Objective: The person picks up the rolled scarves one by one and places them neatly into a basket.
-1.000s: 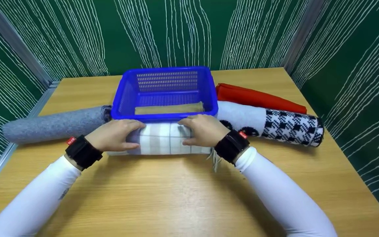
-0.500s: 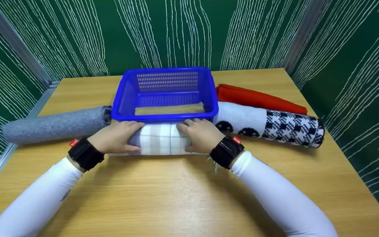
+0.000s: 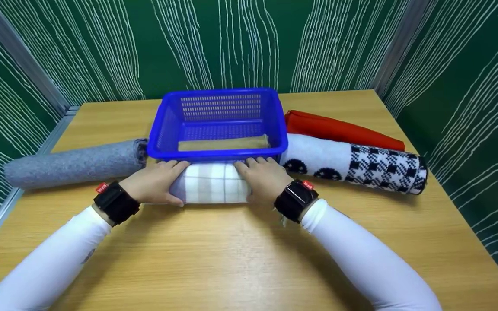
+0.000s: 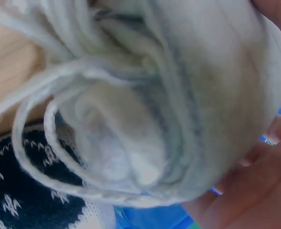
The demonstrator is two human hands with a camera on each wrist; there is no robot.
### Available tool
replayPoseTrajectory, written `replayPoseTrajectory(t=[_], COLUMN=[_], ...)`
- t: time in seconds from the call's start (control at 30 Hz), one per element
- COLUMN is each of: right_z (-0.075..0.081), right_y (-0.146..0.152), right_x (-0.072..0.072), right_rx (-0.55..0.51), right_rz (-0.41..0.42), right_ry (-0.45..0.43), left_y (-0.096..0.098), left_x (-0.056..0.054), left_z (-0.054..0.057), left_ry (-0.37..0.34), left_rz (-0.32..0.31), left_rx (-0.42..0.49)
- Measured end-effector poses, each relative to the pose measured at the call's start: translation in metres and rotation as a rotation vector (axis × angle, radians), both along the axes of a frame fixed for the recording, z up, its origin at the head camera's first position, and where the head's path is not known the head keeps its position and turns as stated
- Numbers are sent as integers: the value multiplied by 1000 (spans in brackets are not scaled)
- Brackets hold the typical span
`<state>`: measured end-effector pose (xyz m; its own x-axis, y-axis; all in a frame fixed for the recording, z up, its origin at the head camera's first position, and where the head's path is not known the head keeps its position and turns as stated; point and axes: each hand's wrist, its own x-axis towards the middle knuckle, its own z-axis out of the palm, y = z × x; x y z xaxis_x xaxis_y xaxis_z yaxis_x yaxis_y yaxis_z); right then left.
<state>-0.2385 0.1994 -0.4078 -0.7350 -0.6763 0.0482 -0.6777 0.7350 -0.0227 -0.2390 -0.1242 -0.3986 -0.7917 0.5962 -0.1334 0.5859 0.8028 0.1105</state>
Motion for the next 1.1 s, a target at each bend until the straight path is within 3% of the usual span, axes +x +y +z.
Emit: replayPoseTrajectory(t=[0.43, 1.1], right_z=[-9, -18], right_y=[-2, 3], right_x=[-7, -15], right_rx=[18, -82], right_rz=[-61, 3], right_ry=[-27, 5], left_y=[-2, -1], left_x=[-5, -9], left_z=[-7, -13], left_ry=[-16, -5], left_rz=[40, 46], left_rx=[-25, 11])
